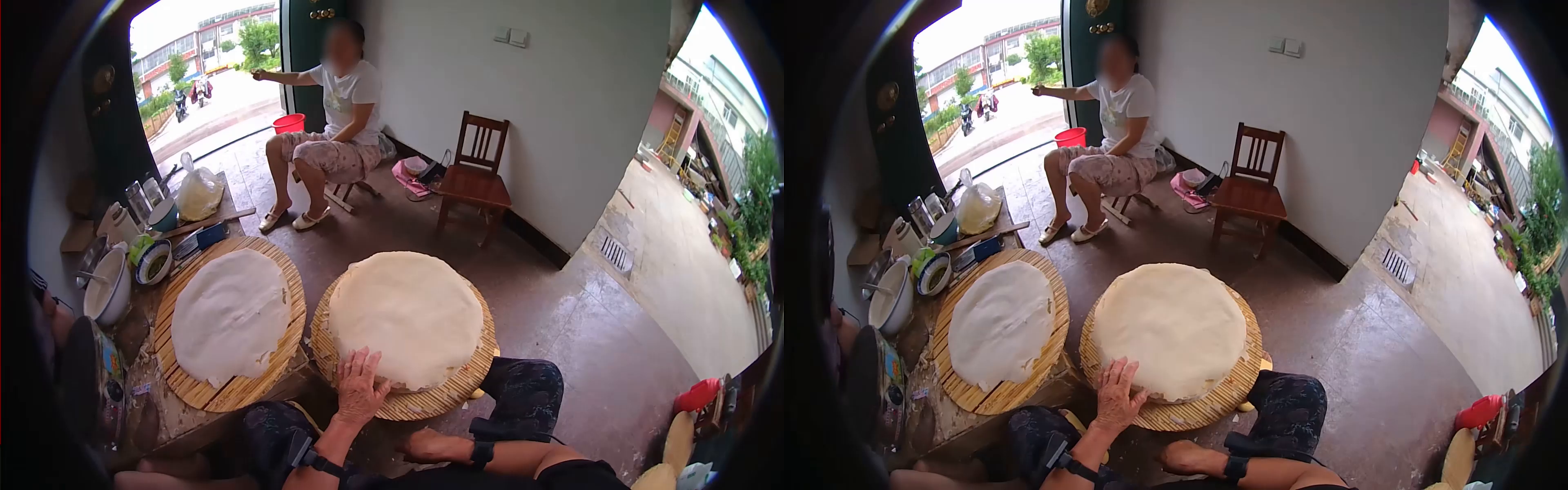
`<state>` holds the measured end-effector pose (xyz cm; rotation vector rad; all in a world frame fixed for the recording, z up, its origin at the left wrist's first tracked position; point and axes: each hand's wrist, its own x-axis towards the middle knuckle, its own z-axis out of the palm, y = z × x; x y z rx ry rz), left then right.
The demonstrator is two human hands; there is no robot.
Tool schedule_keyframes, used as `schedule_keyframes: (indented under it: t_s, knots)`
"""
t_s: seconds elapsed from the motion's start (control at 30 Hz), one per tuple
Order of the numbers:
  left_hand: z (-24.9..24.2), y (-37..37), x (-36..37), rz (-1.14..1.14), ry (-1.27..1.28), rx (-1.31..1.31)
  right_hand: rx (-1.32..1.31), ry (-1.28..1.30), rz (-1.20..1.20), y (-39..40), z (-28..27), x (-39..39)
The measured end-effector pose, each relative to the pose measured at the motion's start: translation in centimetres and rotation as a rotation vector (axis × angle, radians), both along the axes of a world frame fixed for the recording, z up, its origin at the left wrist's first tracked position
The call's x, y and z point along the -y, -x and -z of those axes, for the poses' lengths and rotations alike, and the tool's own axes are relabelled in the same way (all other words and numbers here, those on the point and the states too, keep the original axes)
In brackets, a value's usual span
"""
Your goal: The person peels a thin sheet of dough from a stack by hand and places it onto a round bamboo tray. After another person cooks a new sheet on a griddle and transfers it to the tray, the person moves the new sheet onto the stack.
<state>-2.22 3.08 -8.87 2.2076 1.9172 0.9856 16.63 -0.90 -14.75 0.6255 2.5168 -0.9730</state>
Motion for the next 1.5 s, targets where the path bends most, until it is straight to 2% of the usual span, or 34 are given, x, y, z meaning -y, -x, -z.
schedule_keyframes:
  t_s: [0.1, 0.2, 0.27, 0.3, 1.03, 1.33, 1.4, 1.5]
  knots:
    - [0.1, 0.5, -0.3, -0.049, -0.021, 0.018, 0.04, 0.028, -0.051, 0.1, -0.6, 0.1]
    - [0.4, 0.8, -0.4, -0.09, -0.028, 0.033, 0.064, 0.097, -0.066, 0.1, 1.3, 0.4]
    - [0.5, 0.9, -0.5, -0.1, -0.022, 0.07, -0.006, 0.103, -0.029, -0.7, 1.7, 0.4]
    - [0.5, 1.0, -0.5, -0.101, -0.019, 0.067, -0.072, 0.106, 0.009, -0.8, 1.4, 0.4]
    - [0.0, 1.4, -0.3, -0.15, 0.042, 0.093, -0.091, 0.13, -0.073, -0.4, -0.4, -0.2]
    - [-0.2, 1.2, -0.6, -0.143, 0.065, 0.106, -0.094, 0.172, 0.029, -1.1, 0.5, -0.5]
    - [0.0, 1.2, -0.6, -0.14, 0.065, 0.109, 0.029, 0.207, -0.031, -1.2, 0.4, -0.9]
    - [0.0, 1.1, -0.8, -0.142, 0.07, 0.102, -0.052, 0.196, 0.065, -1.9, 1.2, -0.9]
